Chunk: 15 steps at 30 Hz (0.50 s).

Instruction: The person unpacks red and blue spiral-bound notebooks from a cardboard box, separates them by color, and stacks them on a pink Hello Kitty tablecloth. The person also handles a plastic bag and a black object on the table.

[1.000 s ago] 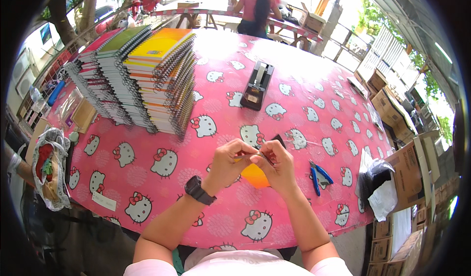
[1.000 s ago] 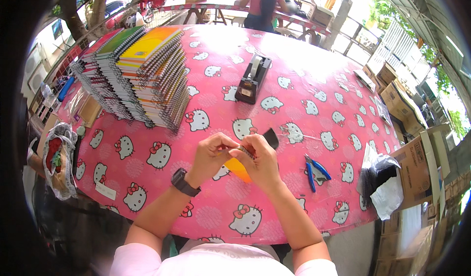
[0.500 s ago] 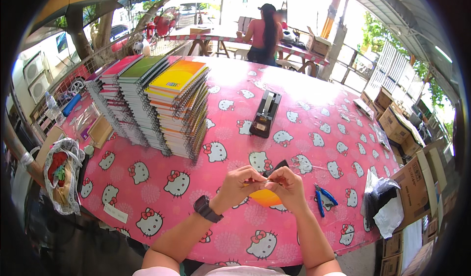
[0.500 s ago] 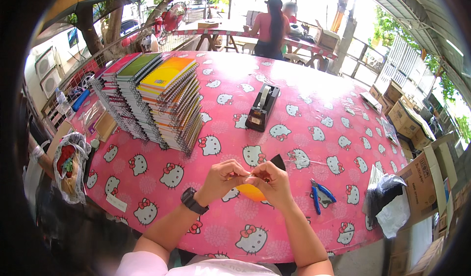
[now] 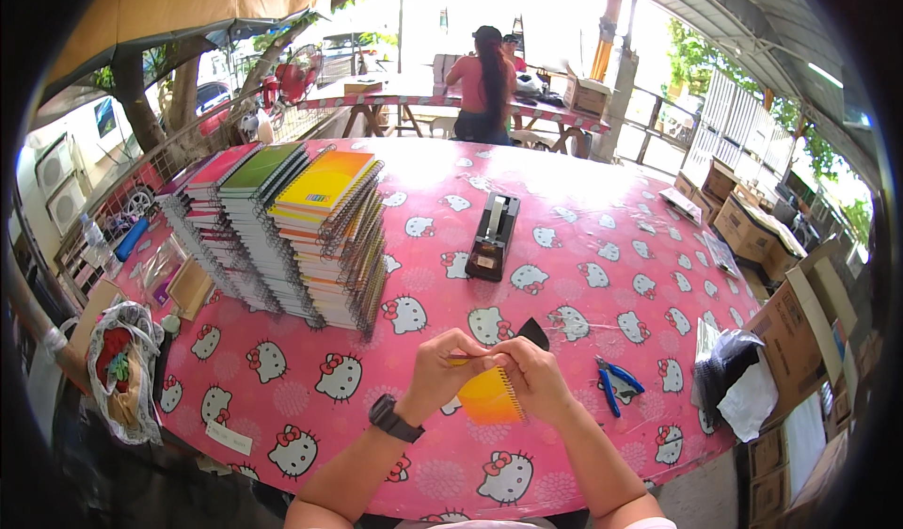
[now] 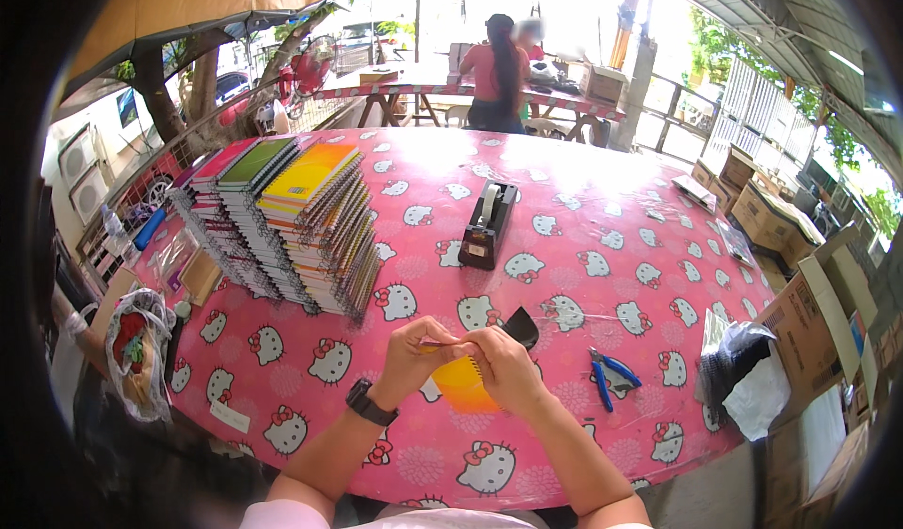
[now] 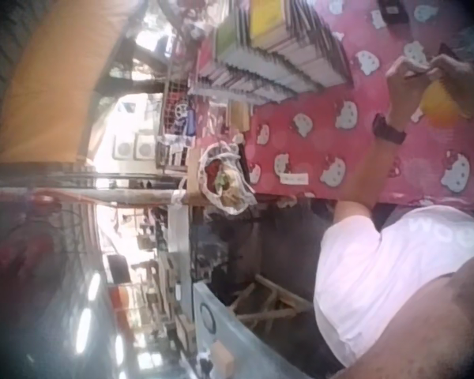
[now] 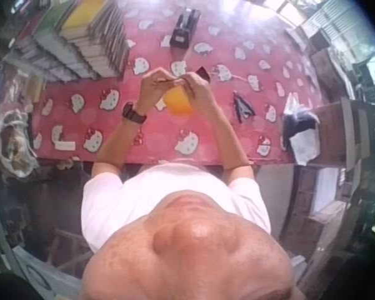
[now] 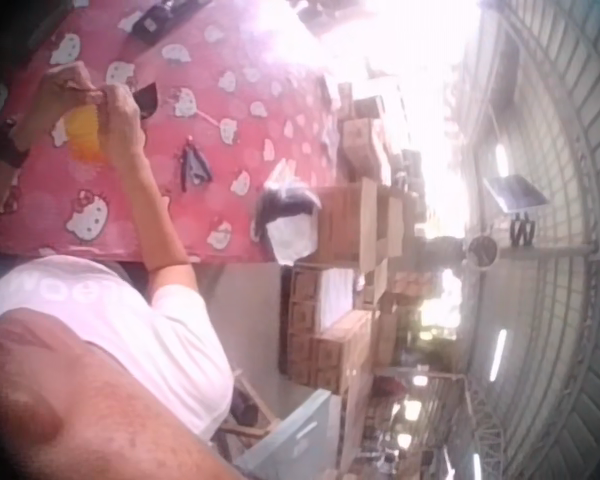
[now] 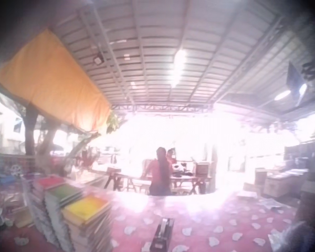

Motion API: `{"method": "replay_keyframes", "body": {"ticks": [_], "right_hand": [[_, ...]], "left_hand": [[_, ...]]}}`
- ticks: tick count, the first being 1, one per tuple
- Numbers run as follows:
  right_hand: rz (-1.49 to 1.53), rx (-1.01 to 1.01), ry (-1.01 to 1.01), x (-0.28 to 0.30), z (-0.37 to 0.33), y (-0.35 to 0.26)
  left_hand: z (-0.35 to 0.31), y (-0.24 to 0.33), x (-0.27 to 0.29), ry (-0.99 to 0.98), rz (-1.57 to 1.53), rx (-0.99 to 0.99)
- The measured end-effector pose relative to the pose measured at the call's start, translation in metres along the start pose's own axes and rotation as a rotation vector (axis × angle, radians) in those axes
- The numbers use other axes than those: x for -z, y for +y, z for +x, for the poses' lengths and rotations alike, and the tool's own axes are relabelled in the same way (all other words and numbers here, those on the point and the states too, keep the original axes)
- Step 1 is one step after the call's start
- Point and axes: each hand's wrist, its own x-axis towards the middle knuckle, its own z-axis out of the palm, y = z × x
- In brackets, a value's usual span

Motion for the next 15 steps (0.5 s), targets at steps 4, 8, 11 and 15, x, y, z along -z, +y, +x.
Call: {"method": "replay_keyframes", "body": {"ticks": [4,8,11,15], "right_hand": [[0.121,-0.117,-0.012,-0.003,0.004,-0.004],[0.201,-0.167,0.051,0.010,0.023,-0.002],[0.223,-0.159,0.130,0.023,0.059,-0.018],[0.491,-0.040,0.191,0.025,0.130,-0.061]], "left_hand": [[-0.002,-0.005,0.008,-0.007,-0.063,0.073],[-0.002,0.001,0.009,0.101,-0.027,0.016],[-0.012,0.013,0.011,-0.008,-0.344,0.157],[0.032,0.094,0.068,0.248,-0.103,-0.219]]}}
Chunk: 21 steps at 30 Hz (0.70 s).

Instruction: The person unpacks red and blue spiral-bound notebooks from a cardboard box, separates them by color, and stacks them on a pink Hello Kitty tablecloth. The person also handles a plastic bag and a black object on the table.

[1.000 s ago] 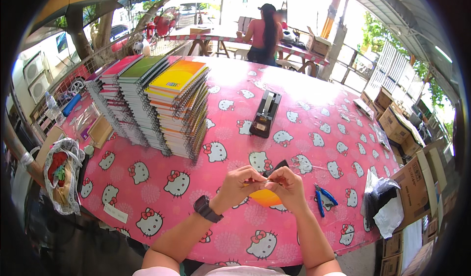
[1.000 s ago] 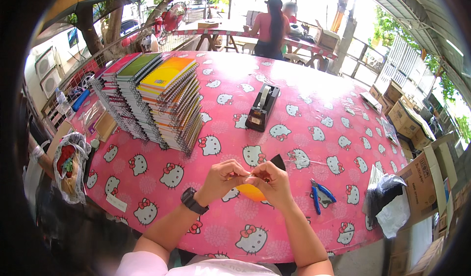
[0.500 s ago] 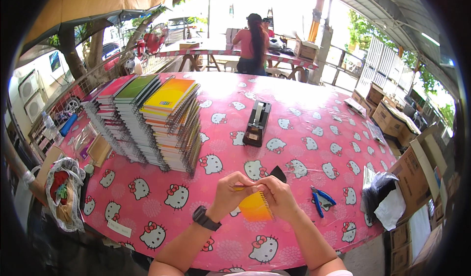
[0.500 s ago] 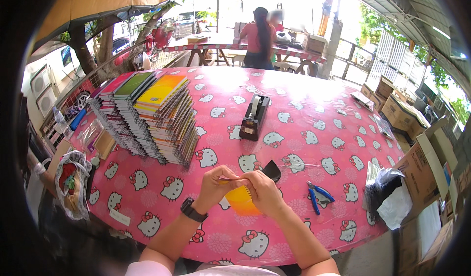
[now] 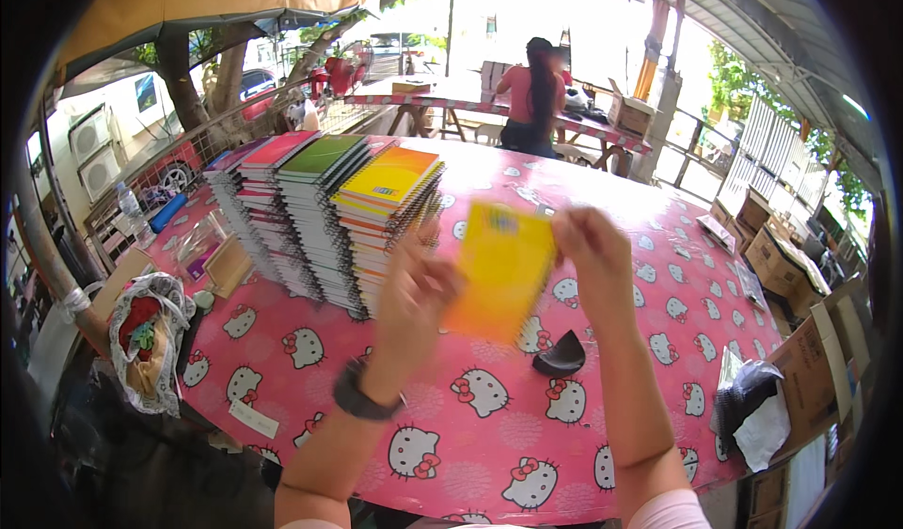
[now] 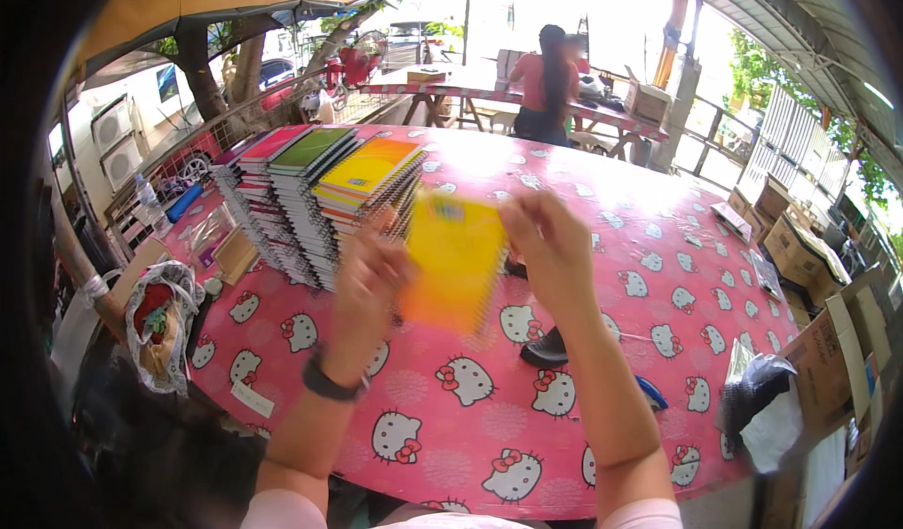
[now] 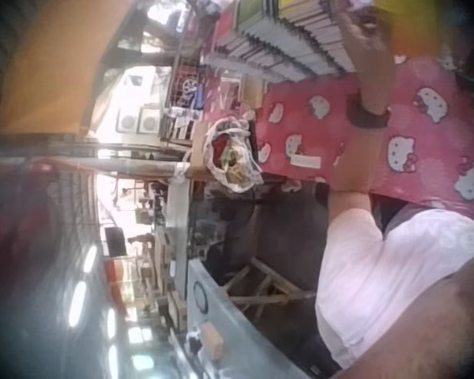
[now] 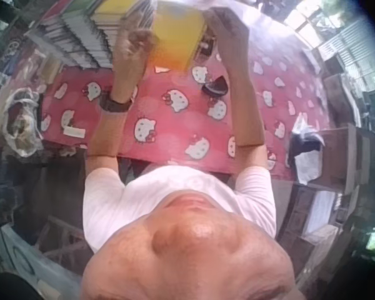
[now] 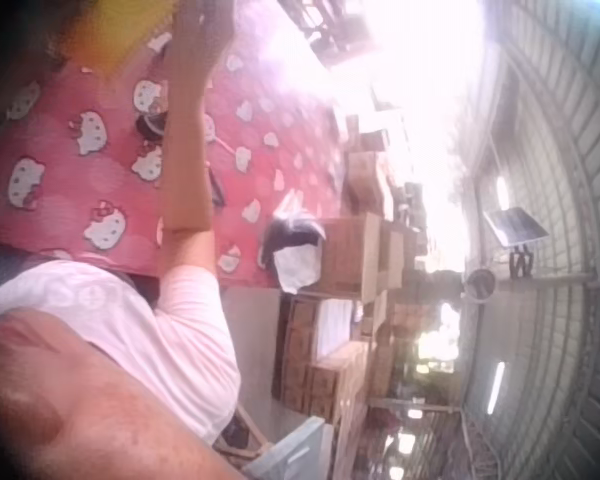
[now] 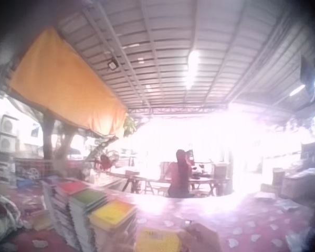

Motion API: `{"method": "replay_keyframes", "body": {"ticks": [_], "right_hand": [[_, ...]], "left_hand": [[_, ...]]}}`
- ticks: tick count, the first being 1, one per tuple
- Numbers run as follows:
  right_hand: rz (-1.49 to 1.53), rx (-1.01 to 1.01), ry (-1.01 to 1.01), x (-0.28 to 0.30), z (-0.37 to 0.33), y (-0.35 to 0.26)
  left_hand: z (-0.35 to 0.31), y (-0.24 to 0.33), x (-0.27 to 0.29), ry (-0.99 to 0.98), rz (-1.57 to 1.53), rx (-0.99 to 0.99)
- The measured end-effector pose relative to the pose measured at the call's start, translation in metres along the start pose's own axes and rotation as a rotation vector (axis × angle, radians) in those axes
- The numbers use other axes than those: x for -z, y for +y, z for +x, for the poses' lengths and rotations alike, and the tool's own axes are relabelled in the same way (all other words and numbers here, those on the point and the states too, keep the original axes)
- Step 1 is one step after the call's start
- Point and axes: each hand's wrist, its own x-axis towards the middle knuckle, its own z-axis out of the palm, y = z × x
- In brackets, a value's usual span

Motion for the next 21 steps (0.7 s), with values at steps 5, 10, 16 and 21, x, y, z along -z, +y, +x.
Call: {"method": "replay_keyframes", "body": {"ticks": [5,10,16,21], "right_hand": [[-0.075,0.160,0.081,-0.075,0.104,0.008],[-0.428,0.320,0.157,-0.120,0.144,0.090],[-0.044,0.011,0.106,-0.135,0.139,0.106],[-0.045,0.115,0.277,-0.152,0.151,0.121]], "left_hand": [[0.111,0.057,0.048,0.179,0.721,-0.263],[0.133,0.030,0.086,0.106,1.377,-0.481],[0.128,0.008,0.072,-0.086,1.120,-0.477],[0.132,0.003,0.072,0.005,1.283,-0.562]]}}
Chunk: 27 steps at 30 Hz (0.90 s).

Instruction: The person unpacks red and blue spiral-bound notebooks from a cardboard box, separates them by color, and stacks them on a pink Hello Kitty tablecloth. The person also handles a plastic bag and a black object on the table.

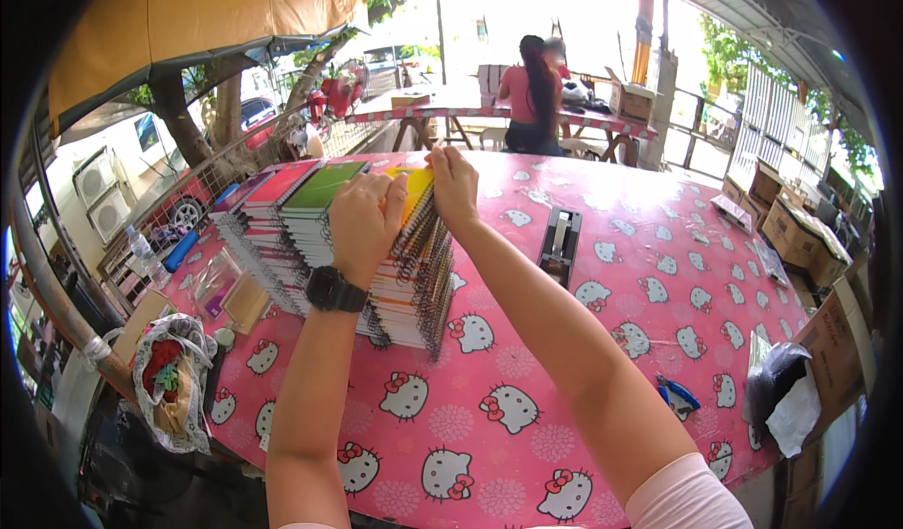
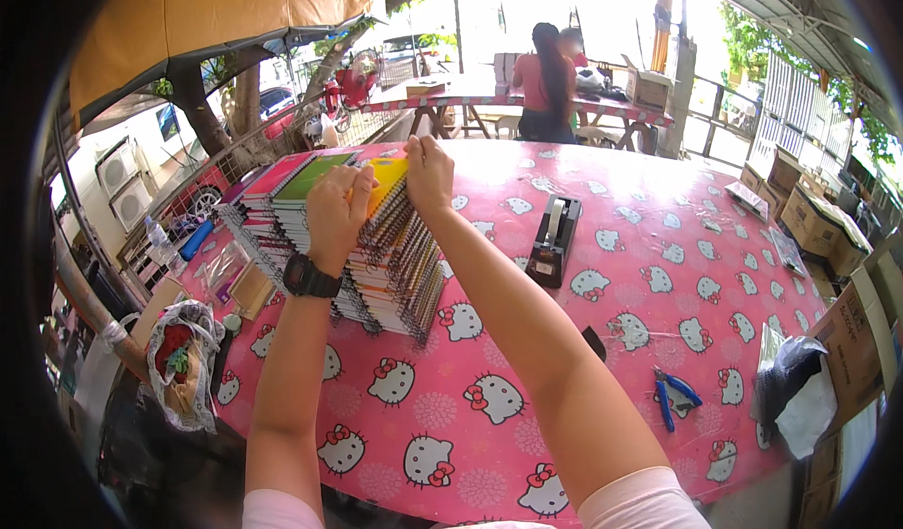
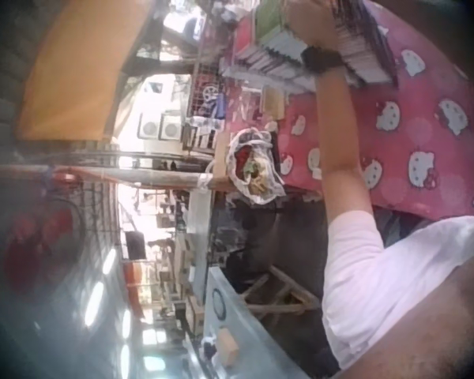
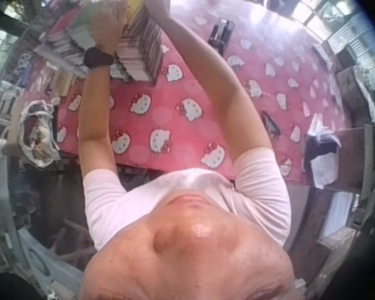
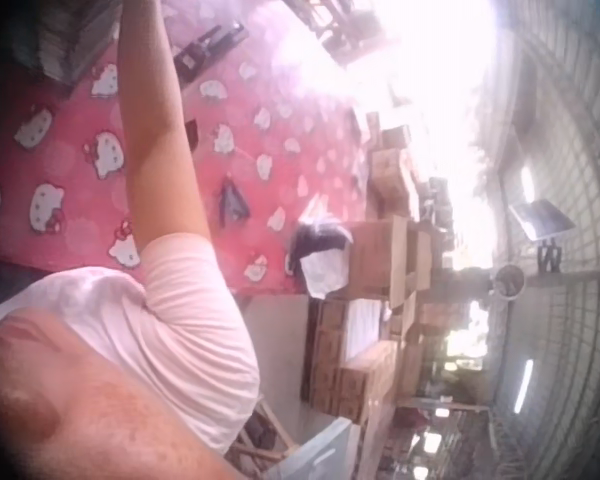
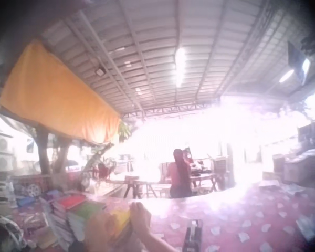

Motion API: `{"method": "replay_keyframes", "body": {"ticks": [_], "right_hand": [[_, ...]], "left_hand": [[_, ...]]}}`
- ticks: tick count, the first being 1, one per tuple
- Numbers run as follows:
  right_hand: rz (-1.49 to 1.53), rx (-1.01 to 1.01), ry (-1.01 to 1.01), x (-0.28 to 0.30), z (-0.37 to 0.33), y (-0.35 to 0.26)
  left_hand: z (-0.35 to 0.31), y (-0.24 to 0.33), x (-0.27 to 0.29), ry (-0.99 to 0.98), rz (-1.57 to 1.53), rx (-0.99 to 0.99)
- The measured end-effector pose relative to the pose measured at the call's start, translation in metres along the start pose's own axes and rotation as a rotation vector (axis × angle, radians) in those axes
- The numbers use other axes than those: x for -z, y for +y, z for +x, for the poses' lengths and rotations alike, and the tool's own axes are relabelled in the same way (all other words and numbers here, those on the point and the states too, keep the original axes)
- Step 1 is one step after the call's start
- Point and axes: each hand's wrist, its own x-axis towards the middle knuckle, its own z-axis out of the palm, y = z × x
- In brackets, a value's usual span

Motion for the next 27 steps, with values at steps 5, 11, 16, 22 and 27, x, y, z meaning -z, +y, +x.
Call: {"method": "replay_keyframes", "body": {"ticks": [5,11,16,22,27], "right_hand": [[0.127,-0.214,-0.056,-0.008,0.002,0.020],[0.110,-0.314,0.015,-0.015,0.002,0.026],[0.144,-0.278,0.093,-0.013,0.003,0.030],[0.129,-0.418,0.027,-0.014,-0.023,0.021],[0.043,-0.343,0.110,-0.009,-0.022,0.017]], "left_hand": [[-0.014,-0.004,0.003,0.187,0.082,-0.186],[-0.032,0.001,-0.010,0.257,0.107,-0.214],[-0.037,0.006,-0.011,0.269,0.155,-0.174],[-0.058,0.001,-0.028,0.362,0.243,-0.108],[-0.056,0.009,-0.035,0.357,0.223,-0.016]]}}
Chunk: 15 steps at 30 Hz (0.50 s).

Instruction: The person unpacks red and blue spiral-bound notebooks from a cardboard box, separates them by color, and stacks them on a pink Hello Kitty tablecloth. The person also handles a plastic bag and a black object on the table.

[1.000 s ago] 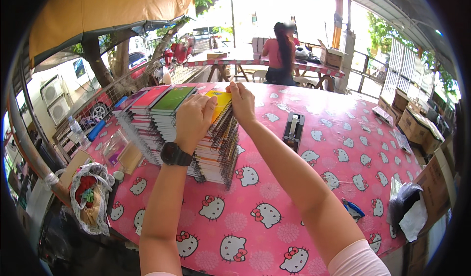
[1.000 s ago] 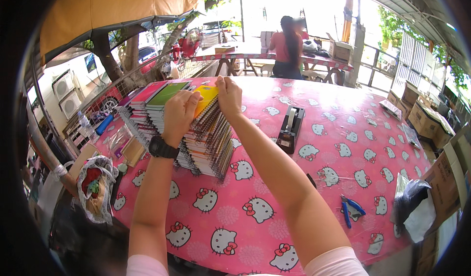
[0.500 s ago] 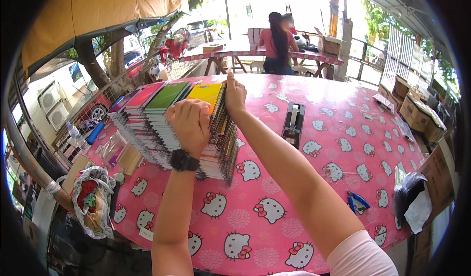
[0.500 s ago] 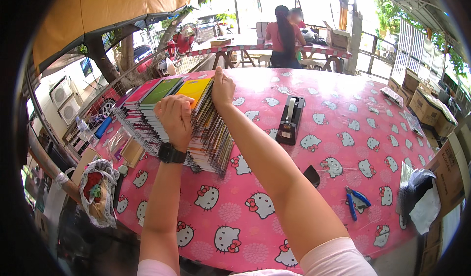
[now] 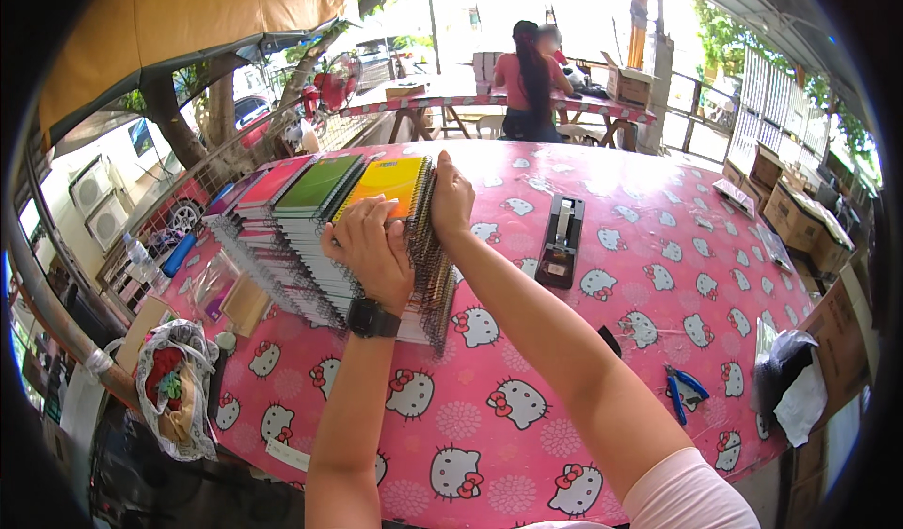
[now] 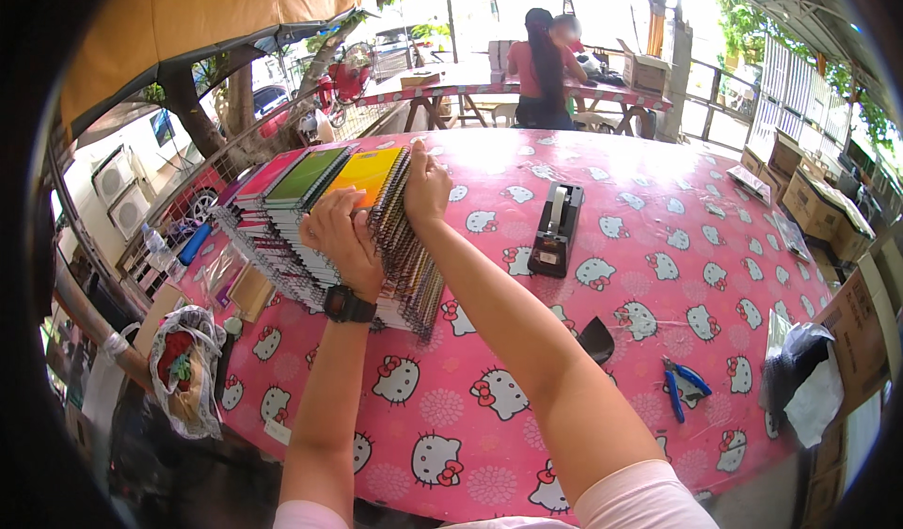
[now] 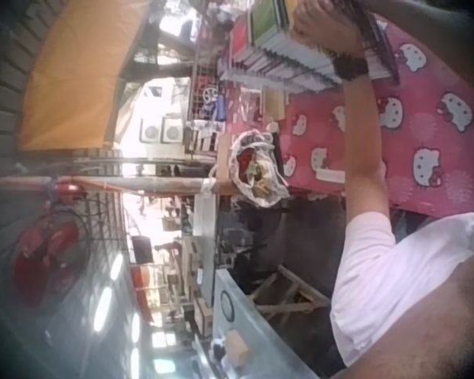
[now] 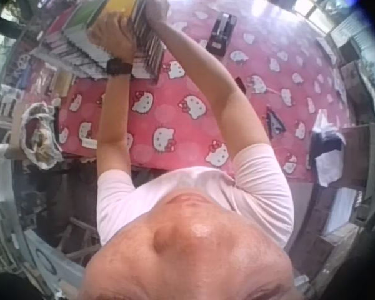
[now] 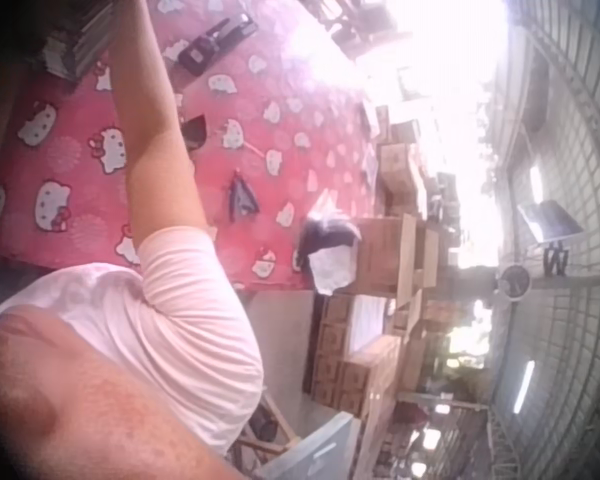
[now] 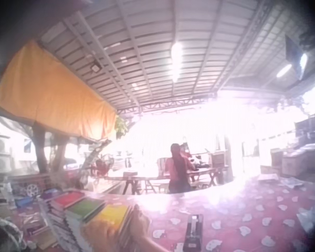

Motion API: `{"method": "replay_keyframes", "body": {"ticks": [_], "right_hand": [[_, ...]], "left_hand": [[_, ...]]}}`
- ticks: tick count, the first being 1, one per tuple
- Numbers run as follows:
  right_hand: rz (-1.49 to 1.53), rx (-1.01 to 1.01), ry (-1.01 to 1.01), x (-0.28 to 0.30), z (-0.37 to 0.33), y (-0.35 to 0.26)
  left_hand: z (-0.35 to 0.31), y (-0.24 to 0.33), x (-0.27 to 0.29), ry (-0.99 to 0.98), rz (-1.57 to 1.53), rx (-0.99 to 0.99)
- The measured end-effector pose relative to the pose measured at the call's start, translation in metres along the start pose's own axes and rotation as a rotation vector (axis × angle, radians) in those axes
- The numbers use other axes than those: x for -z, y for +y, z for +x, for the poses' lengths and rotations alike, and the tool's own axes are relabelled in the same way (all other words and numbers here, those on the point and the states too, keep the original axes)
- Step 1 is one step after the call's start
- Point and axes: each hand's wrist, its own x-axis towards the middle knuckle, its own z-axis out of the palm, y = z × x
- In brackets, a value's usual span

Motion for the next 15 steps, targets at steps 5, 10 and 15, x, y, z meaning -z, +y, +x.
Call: {"method": "replay_keyframes", "body": {"ticks": [5,10,15], "right_hand": [[0.095,0.029,-0.015,0.003,-0.009,0.000],[0.102,0.033,-0.070,0.000,-0.003,0.009],[-0.035,0.152,-0.124,0.012,-0.009,0.003]], "left_hand": [[-0.003,-0.007,0.003,0.003,-0.051,-0.028],[-0.002,-0.006,0.000,0.045,-0.085,-0.001],[-0.003,-0.011,0.008,0.003,-0.085,-0.031]]}}
